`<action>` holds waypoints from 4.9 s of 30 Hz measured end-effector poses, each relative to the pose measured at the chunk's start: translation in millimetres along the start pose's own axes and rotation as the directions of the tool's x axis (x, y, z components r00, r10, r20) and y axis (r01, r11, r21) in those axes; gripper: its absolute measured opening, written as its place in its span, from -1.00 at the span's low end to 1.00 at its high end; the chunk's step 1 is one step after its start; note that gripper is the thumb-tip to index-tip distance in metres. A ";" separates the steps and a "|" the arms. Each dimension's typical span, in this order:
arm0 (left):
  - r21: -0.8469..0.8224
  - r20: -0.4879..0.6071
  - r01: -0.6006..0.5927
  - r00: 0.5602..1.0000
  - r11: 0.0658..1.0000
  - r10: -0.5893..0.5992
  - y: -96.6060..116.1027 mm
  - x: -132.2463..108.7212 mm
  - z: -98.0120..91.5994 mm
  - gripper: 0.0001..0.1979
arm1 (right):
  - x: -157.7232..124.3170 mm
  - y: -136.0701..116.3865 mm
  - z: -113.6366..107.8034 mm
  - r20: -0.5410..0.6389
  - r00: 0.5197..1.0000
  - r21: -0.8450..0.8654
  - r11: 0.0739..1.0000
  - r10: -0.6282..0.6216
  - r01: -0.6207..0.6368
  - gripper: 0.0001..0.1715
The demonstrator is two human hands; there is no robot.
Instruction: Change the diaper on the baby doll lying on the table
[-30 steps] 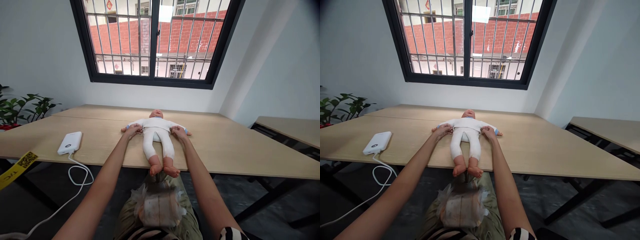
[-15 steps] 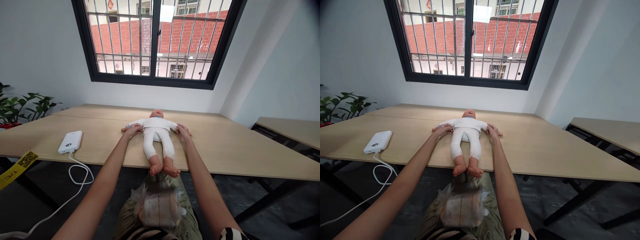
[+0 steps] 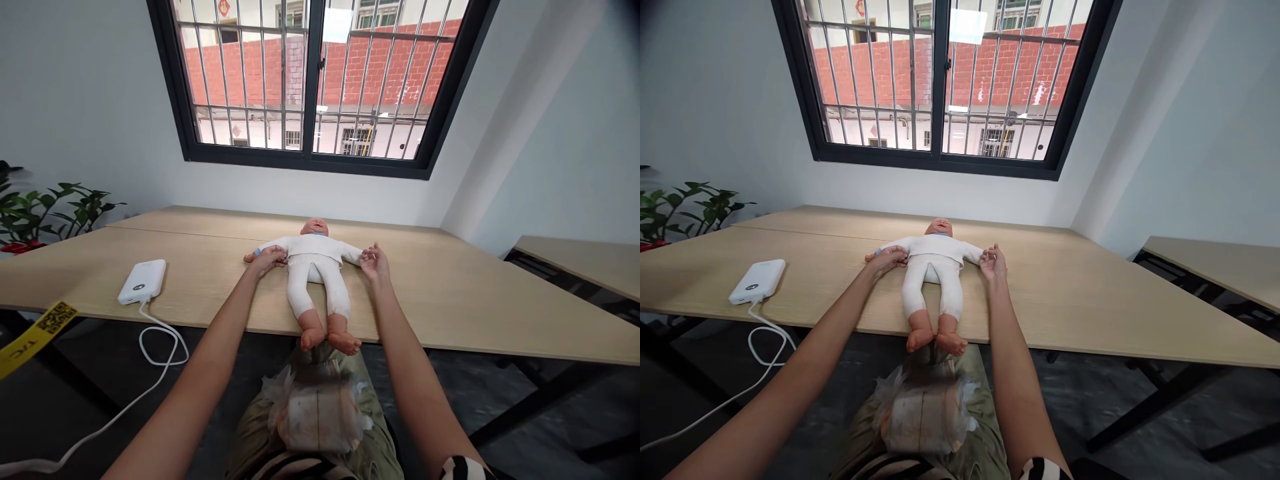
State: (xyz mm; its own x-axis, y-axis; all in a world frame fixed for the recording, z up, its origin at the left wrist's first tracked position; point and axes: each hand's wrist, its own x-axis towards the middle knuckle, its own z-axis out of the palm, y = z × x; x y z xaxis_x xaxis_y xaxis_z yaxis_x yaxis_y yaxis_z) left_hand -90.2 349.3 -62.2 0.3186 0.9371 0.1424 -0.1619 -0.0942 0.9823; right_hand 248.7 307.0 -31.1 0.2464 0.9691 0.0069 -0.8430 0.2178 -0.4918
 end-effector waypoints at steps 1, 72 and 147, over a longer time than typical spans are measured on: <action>-0.001 0.015 0.000 1.000 1.000 0.000 -0.3 0.4 -0.6 -0.68 | -0.6 -0.9 -0.1 -0.009 1.000 0.016 1.000 -0.009 0.009 -0.57; 0.489 -0.248 -0.159 0.917 0.858 0.312 -8.1 10.0 22.0 -0.80 | -4.0 29.0 0.6 0.310 0.946 -0.715 0.678 0.092 0.168 -0.53; 0.387 -0.135 -0.186 0.958 0.903 0.254 -2.9 3.2 35.1 -0.87 | -1.0 52.7 -6.3 0.381 0.915 -0.924 -0.085 -0.136 0.372 -0.80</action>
State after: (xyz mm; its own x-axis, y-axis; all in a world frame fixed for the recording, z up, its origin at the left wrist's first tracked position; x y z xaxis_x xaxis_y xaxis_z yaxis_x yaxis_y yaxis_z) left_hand -55.9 340.9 -60.3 0.1380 0.9188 0.3699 0.1556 -0.3890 0.9080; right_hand 207.1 316.7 -62.5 0.1582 0.9006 0.4049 0.6050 0.2357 -0.7606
